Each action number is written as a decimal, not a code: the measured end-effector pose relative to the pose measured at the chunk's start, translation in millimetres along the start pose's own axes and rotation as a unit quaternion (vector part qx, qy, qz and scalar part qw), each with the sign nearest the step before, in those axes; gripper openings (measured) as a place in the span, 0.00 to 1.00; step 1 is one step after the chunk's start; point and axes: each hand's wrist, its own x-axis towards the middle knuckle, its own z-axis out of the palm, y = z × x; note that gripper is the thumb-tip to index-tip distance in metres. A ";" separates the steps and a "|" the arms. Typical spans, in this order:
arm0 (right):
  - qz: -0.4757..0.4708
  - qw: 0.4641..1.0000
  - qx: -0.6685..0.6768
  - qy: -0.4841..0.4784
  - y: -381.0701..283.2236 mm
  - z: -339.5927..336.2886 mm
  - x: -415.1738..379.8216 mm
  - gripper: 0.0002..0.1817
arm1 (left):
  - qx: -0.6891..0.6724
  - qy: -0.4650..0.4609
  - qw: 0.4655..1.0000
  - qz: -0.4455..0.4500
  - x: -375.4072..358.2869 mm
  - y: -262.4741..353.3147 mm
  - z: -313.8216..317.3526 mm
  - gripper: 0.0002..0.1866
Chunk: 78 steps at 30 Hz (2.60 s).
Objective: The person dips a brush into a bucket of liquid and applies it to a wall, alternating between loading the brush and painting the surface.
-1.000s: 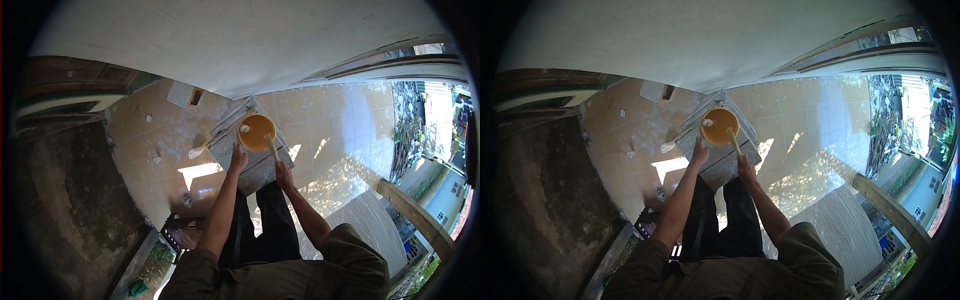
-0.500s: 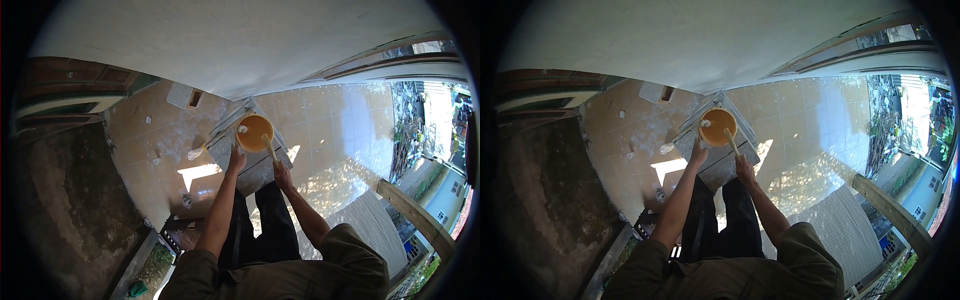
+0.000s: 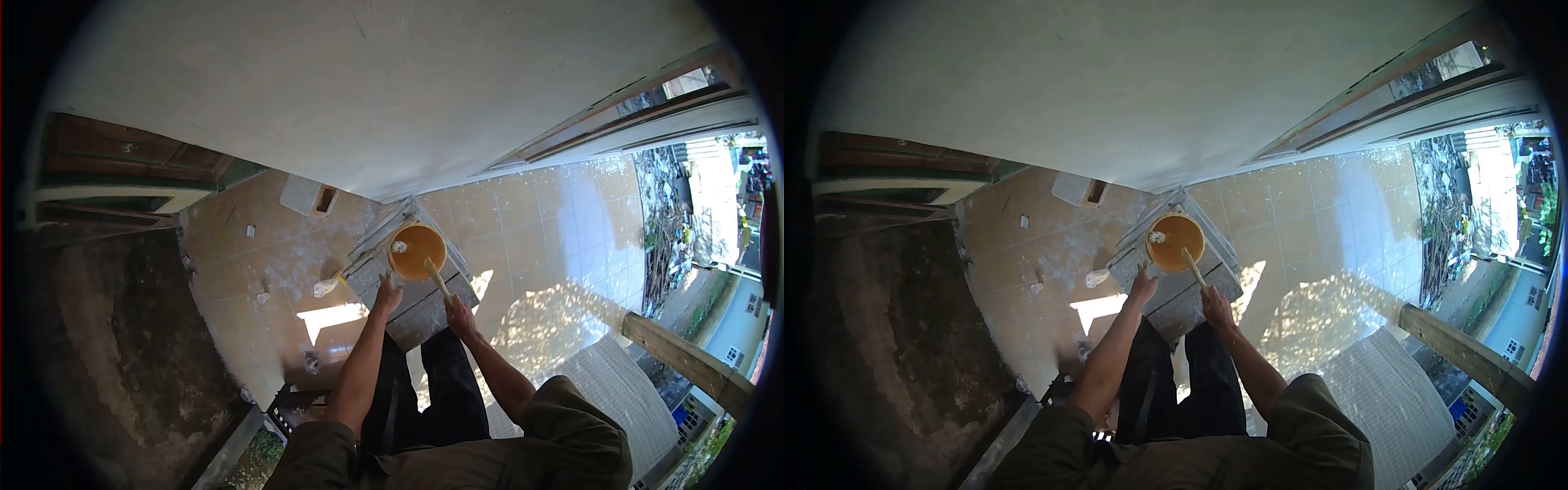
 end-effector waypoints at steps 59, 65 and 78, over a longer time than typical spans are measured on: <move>-0.560 0.587 -0.007 0.584 -731.1 -456.3 -73.0 0.15 | 0.158 0.389 0.309 0.853 -298.9 522.8 -443.0 0.13; -0.553 0.569 -0.029 0.608 -748.7 -469.9 -75.4 0.14 | 0.152 0.380 0.328 0.852 -297.8 523.1 -442.5 0.12; -0.484 0.672 -0.129 0.546 -710.3 -439.4 -67.8 0.15 | 0.083 0.432 0.309 0.843 -290.4 522.2 -435.2 0.13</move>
